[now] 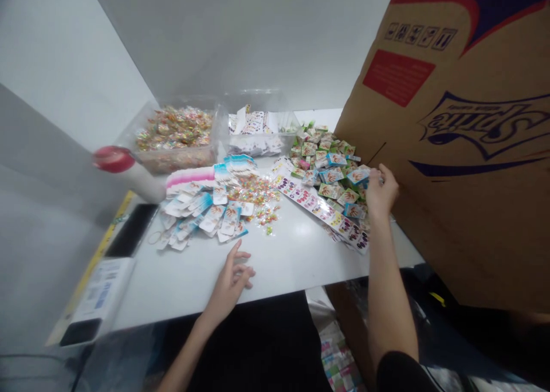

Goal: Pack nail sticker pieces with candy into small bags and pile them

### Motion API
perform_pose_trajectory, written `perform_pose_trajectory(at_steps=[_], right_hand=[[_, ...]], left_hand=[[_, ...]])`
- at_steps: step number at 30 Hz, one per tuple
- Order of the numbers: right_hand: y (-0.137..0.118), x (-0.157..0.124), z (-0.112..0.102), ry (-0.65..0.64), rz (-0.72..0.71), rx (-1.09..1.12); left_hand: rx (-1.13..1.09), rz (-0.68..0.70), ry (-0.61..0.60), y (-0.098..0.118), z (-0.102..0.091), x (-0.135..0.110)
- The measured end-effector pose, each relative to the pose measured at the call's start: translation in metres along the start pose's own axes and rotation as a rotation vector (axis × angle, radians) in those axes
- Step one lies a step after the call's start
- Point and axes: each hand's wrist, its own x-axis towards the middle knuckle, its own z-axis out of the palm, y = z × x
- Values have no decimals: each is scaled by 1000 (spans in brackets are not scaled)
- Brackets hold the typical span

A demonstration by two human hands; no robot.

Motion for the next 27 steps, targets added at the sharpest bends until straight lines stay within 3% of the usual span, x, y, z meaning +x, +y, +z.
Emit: perform_pose_trajectory(at_steps=[3,7,9,14,20,24,27], right_hand=[[-4,-10,6,-61,-53,-152],[-7,-52,23,-385,-171,-241],[-5,-68,31,-455,-199,-289],[-3,-81,39,-425,-204,-353],[-15,-84,32,-330,-197,-237],[-35,-87,16,-283,-198,-140],[-67,-98,-1,-287,-154,-29]], left_hand=[[1,-1,4,0,1,0],[2,-3,3,0,0,-1],[9,1,-3,0,-1,0],[11,9,-18,-1,-1,1],[24,6,-5,0,0,0],[11,-12,-13,4,0,-1],[23,-15,-30,14,3,-3]])
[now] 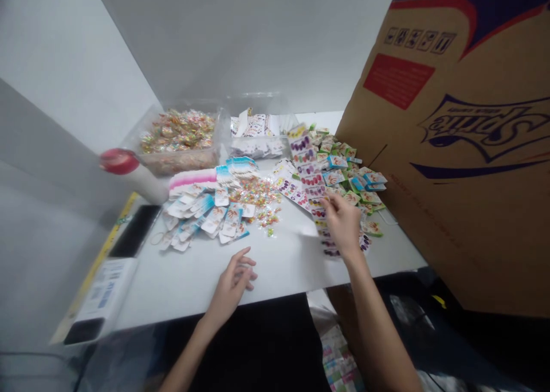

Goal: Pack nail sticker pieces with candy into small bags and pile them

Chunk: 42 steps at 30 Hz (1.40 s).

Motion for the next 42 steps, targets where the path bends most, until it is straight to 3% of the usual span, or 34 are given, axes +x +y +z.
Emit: perform_pose_trajectory(at_steps=[1,4,6,8,11,14,20,24,29,32,37,42], right_hand=[[-14,-6,-4,-38,45,122],[-59,-31,-9,-309,133,528],[-84,-49,-8,-407,135,638],[-99,-66,-5,-473,116,671],[-106,-79,-5,-584,50,647],[-104,-79,-12,-670,-18,595],[-111,-70,-21,-605,-126,583],[-117,-69,-16,-706,35,709],[-114,-72,-2,-871,245,917],[-110,-76,7,-834,288,997],[-104,-82,15,-694,160,932],[-98,-79,12,-736,-161,814]], left_hand=[[8,10,-4,6,2,-1],[-42,93,-12,30,11,-6],[-140,161,12,48,18,-9],[-187,186,110,64,21,-10],[-136,192,256,79,17,-11],[27,241,296,85,6,-14],[325,470,377,92,-9,-20],[213,334,210,94,-9,-18],[5,144,245,90,-6,-15],[-139,105,199,83,-6,-14],[-372,39,82,74,-11,-15],[-491,-143,59,79,-16,-14]])
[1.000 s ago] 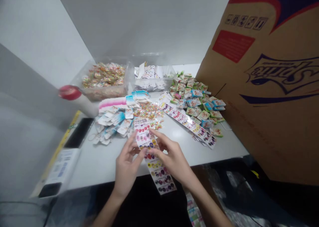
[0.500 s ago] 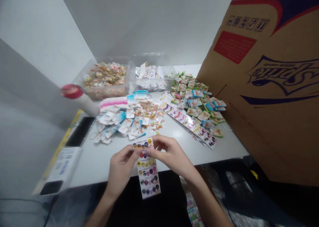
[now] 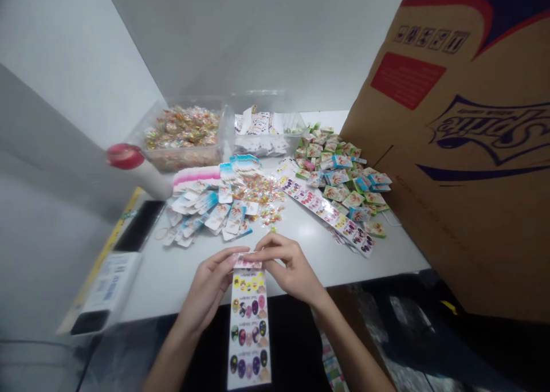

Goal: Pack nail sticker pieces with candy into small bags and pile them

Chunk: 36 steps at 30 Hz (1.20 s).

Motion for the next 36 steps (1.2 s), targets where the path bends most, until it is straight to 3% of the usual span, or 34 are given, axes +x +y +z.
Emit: perform_pose_trajectory(at_steps=[4,8,14,20,24,30,36], right_hand=[[1,-5,-6,-156,-65,-139],[6,-11,-9,-225,-87,-218],[18,-16,-5,-244,-98,-219],[23,-17,3,-202,-104,-310],[22,-15,10,-97,-79,-149],[28,-8,23,245,130,187],[31,-6,28,282,304,406]], left_hand=[[-4,15,28,0,-2,1],[-4,56,29,-2,-2,2],[20,7,-23,-5,1,5],[-71,2,44,-11,0,11],[-149,-6,60,-17,-2,12],[-175,71,-97,-22,1,5],[-31,110,-185,-21,-1,1]])
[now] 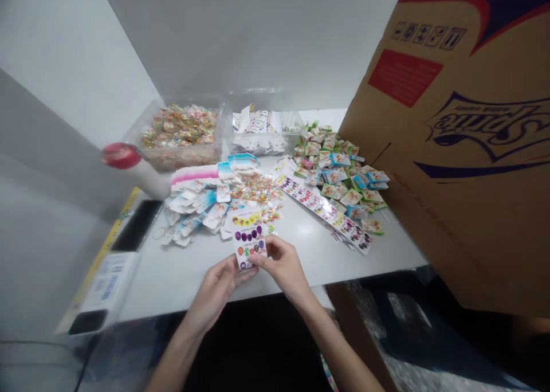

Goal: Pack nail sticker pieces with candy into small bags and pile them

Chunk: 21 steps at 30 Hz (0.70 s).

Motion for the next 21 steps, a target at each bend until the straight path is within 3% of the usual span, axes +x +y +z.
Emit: perform_pose_trajectory(at_steps=[4,9,13,21], right_hand=[[-1,-2,5,11,69,81],[-3,-2,4,-41,107,119],[-4,-2,-1,-79,133,68],[-5,-4,-1,31,95,-29]], left_hand=[[200,4,121,-1,2,2],[254,-22,261,-6,4,5],[255,-17,280,-5,4,5],[272,-19,208,1,4,5]])
